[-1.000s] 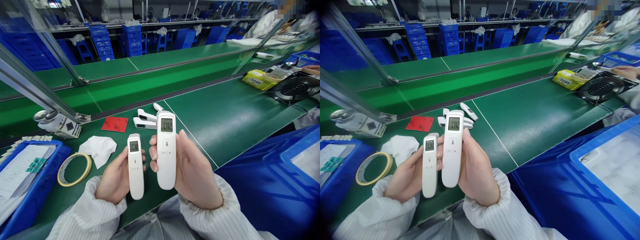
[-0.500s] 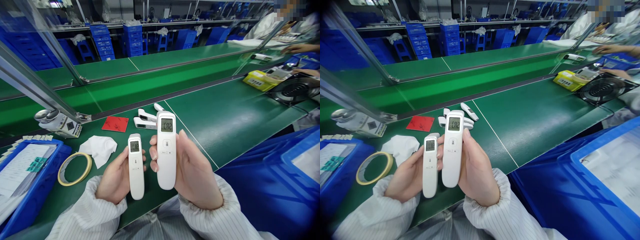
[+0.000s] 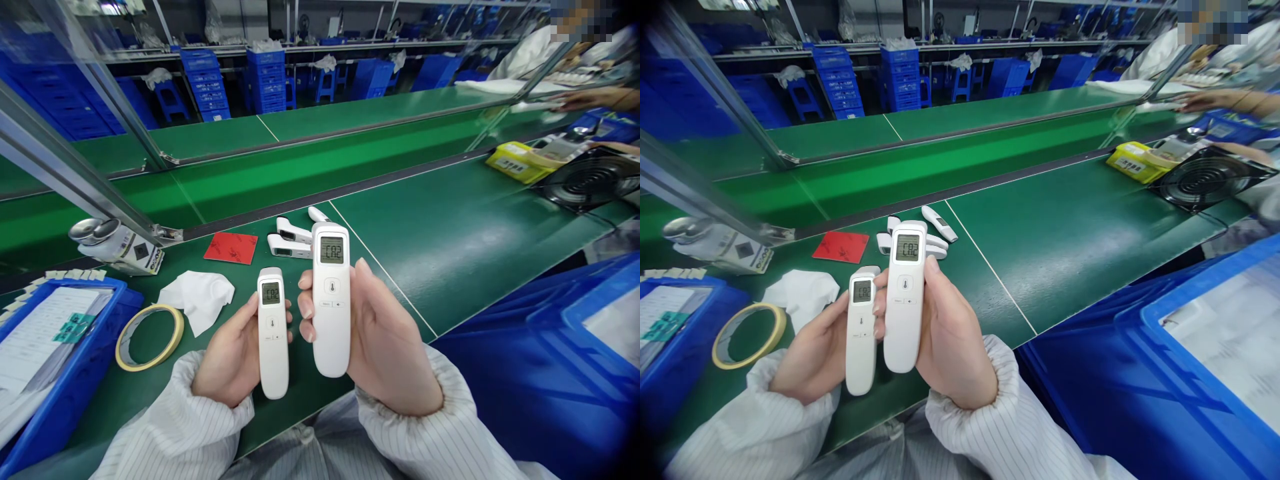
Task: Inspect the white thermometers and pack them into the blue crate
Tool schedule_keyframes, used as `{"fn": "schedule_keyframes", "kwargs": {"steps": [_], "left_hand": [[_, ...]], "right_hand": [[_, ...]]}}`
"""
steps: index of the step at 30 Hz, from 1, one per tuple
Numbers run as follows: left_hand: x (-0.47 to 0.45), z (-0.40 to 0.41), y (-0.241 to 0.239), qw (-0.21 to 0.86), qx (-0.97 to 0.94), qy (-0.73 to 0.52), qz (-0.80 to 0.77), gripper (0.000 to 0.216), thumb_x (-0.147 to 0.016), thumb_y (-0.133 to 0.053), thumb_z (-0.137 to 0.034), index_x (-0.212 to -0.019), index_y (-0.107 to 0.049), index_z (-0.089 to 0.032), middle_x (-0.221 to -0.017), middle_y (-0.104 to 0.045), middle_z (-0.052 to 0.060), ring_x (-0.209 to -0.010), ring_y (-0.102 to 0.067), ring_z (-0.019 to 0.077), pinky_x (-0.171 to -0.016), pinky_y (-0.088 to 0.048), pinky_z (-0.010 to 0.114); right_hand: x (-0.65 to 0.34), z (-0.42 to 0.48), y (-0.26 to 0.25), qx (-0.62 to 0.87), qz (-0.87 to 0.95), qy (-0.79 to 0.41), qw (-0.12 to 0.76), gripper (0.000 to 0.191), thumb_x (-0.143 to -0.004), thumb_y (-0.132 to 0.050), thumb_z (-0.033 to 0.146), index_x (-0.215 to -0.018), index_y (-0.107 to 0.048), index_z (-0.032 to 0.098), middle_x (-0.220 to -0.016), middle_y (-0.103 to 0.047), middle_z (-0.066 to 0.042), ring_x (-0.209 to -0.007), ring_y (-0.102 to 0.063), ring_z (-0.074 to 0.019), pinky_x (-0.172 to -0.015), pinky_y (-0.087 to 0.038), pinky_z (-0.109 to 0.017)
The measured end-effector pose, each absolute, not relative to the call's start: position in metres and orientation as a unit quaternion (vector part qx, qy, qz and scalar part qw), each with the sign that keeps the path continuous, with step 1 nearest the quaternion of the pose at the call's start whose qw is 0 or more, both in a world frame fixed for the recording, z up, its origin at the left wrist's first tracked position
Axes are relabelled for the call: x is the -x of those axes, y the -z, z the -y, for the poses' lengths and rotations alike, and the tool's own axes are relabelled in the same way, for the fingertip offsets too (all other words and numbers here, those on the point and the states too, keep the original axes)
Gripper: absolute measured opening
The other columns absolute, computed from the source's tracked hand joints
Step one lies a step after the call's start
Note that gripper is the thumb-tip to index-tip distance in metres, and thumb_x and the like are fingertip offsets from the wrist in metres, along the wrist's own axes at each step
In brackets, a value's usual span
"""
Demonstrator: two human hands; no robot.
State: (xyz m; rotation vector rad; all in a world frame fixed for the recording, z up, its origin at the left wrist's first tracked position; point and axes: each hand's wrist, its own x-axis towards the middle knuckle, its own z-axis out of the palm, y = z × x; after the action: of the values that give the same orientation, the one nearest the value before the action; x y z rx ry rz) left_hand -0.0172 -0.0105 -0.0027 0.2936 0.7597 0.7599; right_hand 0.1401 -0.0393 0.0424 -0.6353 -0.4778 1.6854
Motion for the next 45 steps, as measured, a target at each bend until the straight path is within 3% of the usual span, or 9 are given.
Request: {"fn": "schedule_keyframes", "kwargs": {"steps": [10, 15, 23, 34, 41, 45], "left_hand": [[0.0183, 0.0103, 0.0044, 0.856, -0.138, -0.349, -0.357, 0.026, -0.094, -0.050, -0.039, -0.095, -0.063, -0.016, -0.085, -0.061, 0.006, -0.076, -0.060, 0.0177, -0.075, -0.050, 0.031], [0.0172, 0.0102, 0.0057, 0.852, -0.134, -0.352, -0.364, 0.030, -0.095, -0.047, -0.039, -0.095, -0.063, -0.014, -0.086, -0.059, 0.007, -0.074, -0.058, 0.0160, -0.071, -0.049, 0.029], [0.0158, 0.0043, 0.0053, 0.857, -0.122, -0.343, -0.365, 0.039, -0.097, -0.040, -0.041, -0.092, -0.065, -0.011, -0.085, -0.061, 0.010, -0.073, -0.058, 0.0173, -0.072, -0.049, 0.031], [0.0185, 0.0036, -0.0006, 0.854, -0.094, -0.354, -0.369, 0.037, -0.097, -0.040, -0.040, -0.092, -0.063, -0.011, -0.083, -0.060, 0.008, -0.070, -0.057, 0.0167, -0.067, -0.049, 0.030], [0.0186, 0.0041, 0.0010, 0.858, -0.105, -0.355, -0.355, 0.037, -0.097, -0.041, -0.040, -0.094, -0.064, -0.012, -0.086, -0.059, 0.010, -0.074, -0.057, 0.0180, -0.070, -0.048, 0.031], [0.0176, 0.0054, 0.0008, 0.856, -0.113, -0.348, -0.365, 0.036, -0.096, -0.042, -0.041, -0.095, -0.063, -0.013, -0.093, -0.058, 0.011, -0.078, -0.056, 0.0203, -0.079, -0.049, 0.038]], "right_hand": [[-0.1398, 0.0389, -0.0422, 0.283, 0.201, -0.726, 0.593, 0.048, -0.096, -0.037, 0.048, -0.095, -0.071, 0.015, -0.082, -0.062, -0.007, -0.067, -0.055, -0.0148, -0.061, -0.049, -0.027], [-0.1387, 0.0413, -0.0449, 0.285, 0.185, -0.727, 0.597, 0.043, -0.095, -0.040, 0.046, -0.088, -0.073, 0.018, -0.093, -0.066, -0.006, -0.070, -0.057, -0.0140, -0.061, -0.050, -0.025], [-0.1412, 0.0387, -0.0410, 0.323, 0.175, -0.729, 0.578, 0.031, -0.088, -0.054, 0.049, -0.089, -0.073, 0.024, -0.084, -0.068, -0.006, -0.068, -0.058, -0.0172, -0.062, -0.053, -0.029], [-0.1390, 0.0363, -0.0400, 0.344, 0.194, -0.721, 0.569, 0.037, -0.090, -0.048, 0.050, -0.084, -0.073, 0.025, -0.084, -0.066, -0.007, -0.066, -0.056, -0.0166, -0.060, -0.051, -0.029], [-0.1389, 0.0370, -0.0387, 0.327, 0.182, -0.732, 0.570, 0.036, -0.091, -0.048, 0.048, -0.086, -0.073, 0.023, -0.080, -0.063, -0.006, -0.066, -0.055, -0.0166, -0.061, -0.051, -0.028], [-0.1390, 0.0380, -0.0375, 0.303, 0.178, -0.741, 0.572, 0.041, -0.092, -0.044, 0.049, -0.086, -0.073, 0.020, -0.073, -0.060, -0.005, -0.065, -0.054, -0.0149, -0.063, -0.050, -0.026]]}}
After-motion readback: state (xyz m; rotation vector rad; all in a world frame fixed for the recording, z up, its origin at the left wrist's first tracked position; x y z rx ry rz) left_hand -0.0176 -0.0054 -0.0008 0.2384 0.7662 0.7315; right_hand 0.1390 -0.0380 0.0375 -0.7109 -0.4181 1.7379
